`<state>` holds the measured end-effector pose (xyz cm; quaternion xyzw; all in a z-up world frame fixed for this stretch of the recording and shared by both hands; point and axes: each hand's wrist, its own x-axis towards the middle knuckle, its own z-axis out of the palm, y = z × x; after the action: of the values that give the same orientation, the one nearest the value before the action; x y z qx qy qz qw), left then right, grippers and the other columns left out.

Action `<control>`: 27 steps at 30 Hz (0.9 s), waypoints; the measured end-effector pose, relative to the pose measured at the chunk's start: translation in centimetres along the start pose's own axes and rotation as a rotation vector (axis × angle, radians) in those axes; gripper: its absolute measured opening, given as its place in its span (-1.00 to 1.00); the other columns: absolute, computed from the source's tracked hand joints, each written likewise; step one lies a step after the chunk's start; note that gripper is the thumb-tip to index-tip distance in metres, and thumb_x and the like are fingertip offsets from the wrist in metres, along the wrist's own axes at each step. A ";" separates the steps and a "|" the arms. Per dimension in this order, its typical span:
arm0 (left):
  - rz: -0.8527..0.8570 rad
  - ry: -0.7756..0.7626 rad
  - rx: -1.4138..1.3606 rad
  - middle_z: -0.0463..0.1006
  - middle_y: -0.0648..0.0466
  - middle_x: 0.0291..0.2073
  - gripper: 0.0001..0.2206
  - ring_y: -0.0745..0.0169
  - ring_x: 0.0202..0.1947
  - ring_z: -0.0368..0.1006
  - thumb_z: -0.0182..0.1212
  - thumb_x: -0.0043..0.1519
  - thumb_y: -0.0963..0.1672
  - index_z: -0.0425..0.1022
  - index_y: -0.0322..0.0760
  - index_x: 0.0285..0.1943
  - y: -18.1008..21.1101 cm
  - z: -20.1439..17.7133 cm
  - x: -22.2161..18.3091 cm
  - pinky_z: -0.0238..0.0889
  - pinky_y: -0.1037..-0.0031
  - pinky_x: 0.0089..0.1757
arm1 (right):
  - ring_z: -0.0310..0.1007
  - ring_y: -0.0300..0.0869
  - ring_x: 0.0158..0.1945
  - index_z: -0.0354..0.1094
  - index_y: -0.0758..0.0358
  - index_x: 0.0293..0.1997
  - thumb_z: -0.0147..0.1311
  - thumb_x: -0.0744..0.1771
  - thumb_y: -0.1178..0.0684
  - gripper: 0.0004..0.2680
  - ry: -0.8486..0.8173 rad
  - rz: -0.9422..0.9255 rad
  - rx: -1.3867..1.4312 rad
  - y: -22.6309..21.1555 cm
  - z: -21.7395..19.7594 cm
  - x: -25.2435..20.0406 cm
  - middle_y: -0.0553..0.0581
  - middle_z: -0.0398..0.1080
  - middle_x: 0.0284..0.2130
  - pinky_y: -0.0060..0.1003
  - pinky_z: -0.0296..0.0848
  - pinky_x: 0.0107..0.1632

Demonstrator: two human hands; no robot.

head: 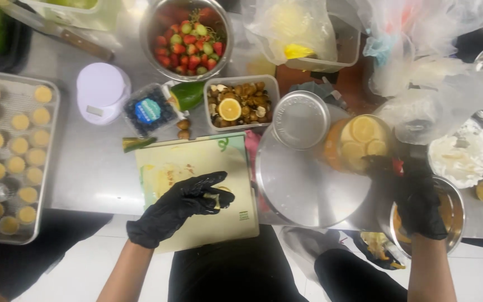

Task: The person places a cutting board on the stainless steel worktable and slices lemons into thin rounds with a small paring knife, adding each slice to a container of lemon slices. They continue slicing another lemon half and then set the knife down on the board.

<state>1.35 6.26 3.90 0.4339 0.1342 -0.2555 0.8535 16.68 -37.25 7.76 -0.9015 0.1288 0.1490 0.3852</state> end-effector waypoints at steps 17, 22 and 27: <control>-0.085 0.534 -0.130 0.70 -0.43 -0.04 -0.27 -0.15 -0.08 0.61 -0.16 0.00 -0.51 0.40 -0.48 0.43 -5.8 11.4 3.4 0.45 0.25 -0.04 | 0.48 -0.16 -0.13 0.53 0.10 0.11 0.16 0.29 -0.12 -0.69 -0.393 -0.021 -0.484 1.4 -5.2 8.0 0.09 0.54 -0.08 -0.29 0.43 -0.03; -0.037 0.538 -0.087 0.70 -0.43 0.01 -0.17 -0.15 -0.08 0.63 -0.18 -0.12 -0.52 0.35 -0.45 0.46 -7.0 11.7 3.3 0.45 0.32 -0.10 | 0.47 -0.20 -0.16 0.57 0.00 0.00 0.07 0.31 -0.32 -0.67 -0.327 -0.176 -0.755 0.9 -4.1 7.8 -0.01 0.58 -0.22 -0.29 0.30 0.13; -0.059 0.622 -0.085 0.69 -0.42 0.01 -0.26 -0.17 0.04 0.61 -0.19 -0.01 -0.50 0.41 -0.45 0.43 -4.9 13.6 3.7 0.42 0.24 0.04 | 0.50 -0.22 -0.12 0.52 -0.01 0.11 0.20 0.27 -0.20 -0.66 -0.311 -0.304 -0.574 3.0 -4.6 8.6 -0.01 0.58 -0.09 -0.30 0.36 0.10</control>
<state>1.80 -8.37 6.96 0.4509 0.4118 -0.1294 0.7812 24.33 -43.69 5.65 -0.9484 -0.1138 0.2554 0.1492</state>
